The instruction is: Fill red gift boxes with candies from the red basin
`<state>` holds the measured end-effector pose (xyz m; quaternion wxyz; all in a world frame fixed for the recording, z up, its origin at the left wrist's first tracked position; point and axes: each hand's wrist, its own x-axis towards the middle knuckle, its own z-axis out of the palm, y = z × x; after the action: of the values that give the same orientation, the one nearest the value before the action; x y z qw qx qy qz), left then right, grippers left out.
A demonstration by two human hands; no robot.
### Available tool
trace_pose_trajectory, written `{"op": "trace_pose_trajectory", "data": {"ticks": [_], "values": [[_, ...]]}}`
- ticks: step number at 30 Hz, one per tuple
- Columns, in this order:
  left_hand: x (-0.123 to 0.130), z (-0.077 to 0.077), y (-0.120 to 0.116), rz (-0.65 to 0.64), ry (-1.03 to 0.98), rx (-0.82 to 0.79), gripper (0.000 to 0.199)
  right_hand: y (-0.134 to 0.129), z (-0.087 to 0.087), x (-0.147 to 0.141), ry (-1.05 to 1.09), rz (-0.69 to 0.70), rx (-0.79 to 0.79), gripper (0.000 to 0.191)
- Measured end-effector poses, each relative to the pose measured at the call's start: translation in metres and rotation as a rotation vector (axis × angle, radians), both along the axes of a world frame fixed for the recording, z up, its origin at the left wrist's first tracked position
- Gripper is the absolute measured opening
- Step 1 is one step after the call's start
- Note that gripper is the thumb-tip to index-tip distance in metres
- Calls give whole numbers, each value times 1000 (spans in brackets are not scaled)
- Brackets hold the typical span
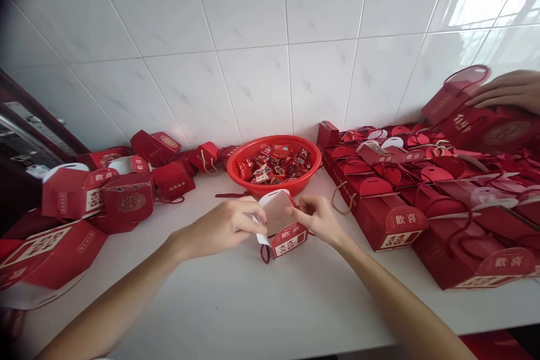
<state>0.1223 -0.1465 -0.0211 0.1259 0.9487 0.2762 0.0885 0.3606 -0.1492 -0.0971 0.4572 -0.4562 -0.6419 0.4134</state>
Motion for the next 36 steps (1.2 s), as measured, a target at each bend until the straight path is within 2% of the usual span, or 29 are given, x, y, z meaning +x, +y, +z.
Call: {"op": "trace_pose_trajectory", "data": {"ticks": [3,5,8,11,16,23,28,36], "values": [[-7,0,-2,10,-4,-27,34,2,1,4,-13,-7,-39,52],[-10,2,-3,72,-34,-70,29,4,0,5,22,-45,-42,49],[-11,1,-3,211,-105,-103,41,7,-3,7,149,-29,-106,42],[-10,-4,-6,322,-94,-61,40,9,-6,7,302,145,-265,30],[-12,-11,-17,451,-3,-31,71,12,-8,10,350,446,-460,32],[-18,-9,-21,433,144,-103,80,20,-22,15,274,606,-573,40],[-15,-5,-19,408,132,-148,83,23,-31,14,279,580,-565,35],[-13,-12,-10,458,47,-111,70,24,-32,6,378,417,-539,40]]}}
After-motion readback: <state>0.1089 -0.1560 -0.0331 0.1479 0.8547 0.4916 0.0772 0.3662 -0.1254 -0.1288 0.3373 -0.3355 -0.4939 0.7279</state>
